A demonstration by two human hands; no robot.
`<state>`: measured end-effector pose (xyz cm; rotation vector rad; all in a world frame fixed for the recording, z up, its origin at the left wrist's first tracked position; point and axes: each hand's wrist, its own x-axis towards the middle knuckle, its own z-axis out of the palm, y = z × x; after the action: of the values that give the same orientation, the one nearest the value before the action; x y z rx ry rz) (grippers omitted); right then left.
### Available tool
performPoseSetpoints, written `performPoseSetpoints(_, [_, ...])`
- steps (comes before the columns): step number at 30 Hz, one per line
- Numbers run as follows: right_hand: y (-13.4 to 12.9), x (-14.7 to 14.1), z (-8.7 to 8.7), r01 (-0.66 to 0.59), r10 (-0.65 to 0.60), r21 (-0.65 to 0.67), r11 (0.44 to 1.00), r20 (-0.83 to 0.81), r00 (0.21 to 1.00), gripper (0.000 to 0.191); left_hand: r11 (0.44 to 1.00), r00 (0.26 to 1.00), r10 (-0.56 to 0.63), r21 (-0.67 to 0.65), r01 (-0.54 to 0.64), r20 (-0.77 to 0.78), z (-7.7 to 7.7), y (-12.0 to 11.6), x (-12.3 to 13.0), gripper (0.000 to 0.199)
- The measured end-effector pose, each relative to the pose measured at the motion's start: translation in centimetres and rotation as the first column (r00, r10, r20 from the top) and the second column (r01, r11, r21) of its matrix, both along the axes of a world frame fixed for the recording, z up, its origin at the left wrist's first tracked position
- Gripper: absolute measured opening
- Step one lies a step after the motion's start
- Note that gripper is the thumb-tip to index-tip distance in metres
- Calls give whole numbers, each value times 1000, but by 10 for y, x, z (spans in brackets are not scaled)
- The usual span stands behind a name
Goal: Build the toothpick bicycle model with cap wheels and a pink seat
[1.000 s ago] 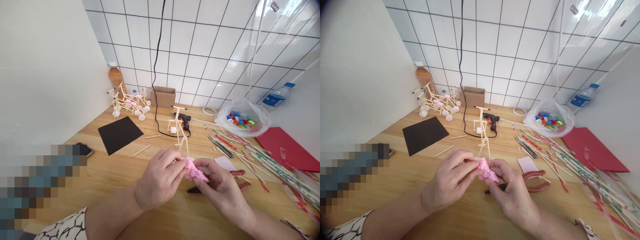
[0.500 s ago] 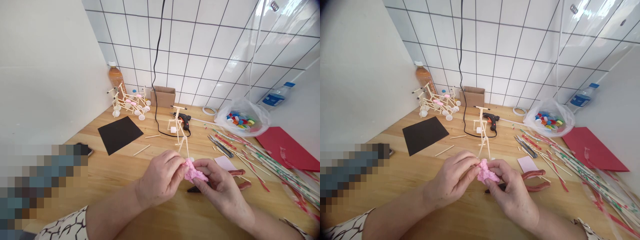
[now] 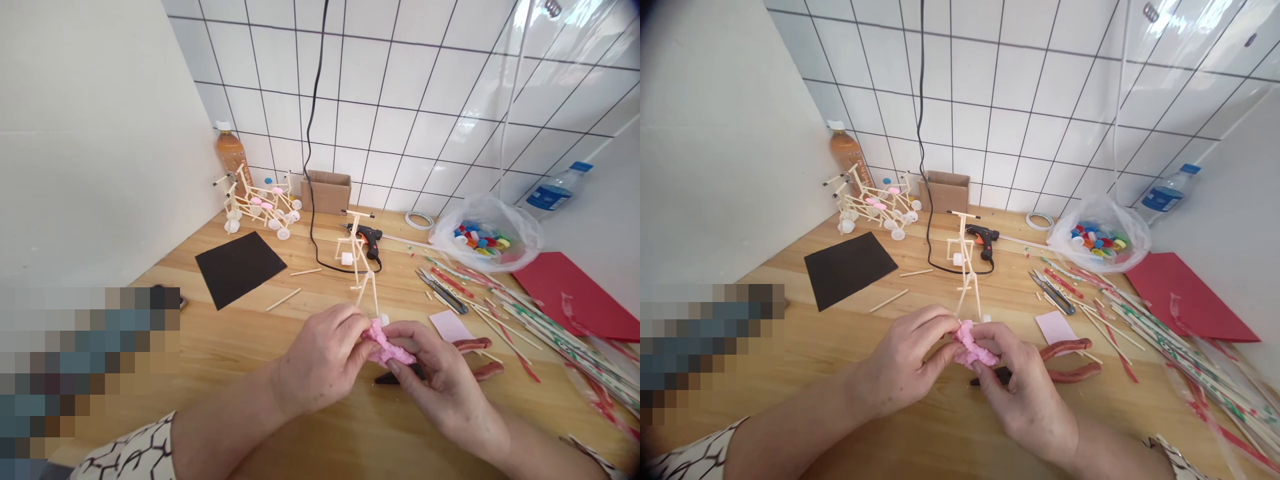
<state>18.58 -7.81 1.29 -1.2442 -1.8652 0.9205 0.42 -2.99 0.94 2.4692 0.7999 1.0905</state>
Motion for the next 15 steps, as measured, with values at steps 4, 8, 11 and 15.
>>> performPoseSetpoints(4, [-1, 0, 0, -37, 31, -75, 996, -78, 996, 30, 996, 996, 29, 92, -21, -83, 2, -2, -1, 14])
performPoseSetpoints(8, [-1, -1, 1, -53, 40, -117, 992, -107, 993, 30, 993, 991, 34, 120, -19, -129, 0, -1, -2, 17])
performPoseSetpoints(11, [0, -1, 4, -49, 32, -144, 988, -120, 992, 27, 998, 996, 23, 56, -19, -86, -2, 1, -1, 18])
performPoseSetpoints(15, [4, -1, 7, 1, -17, -135, 991, -120, 993, 25, 998, 999, 1, -55, 2, 47, -4, 2, 0, 18])
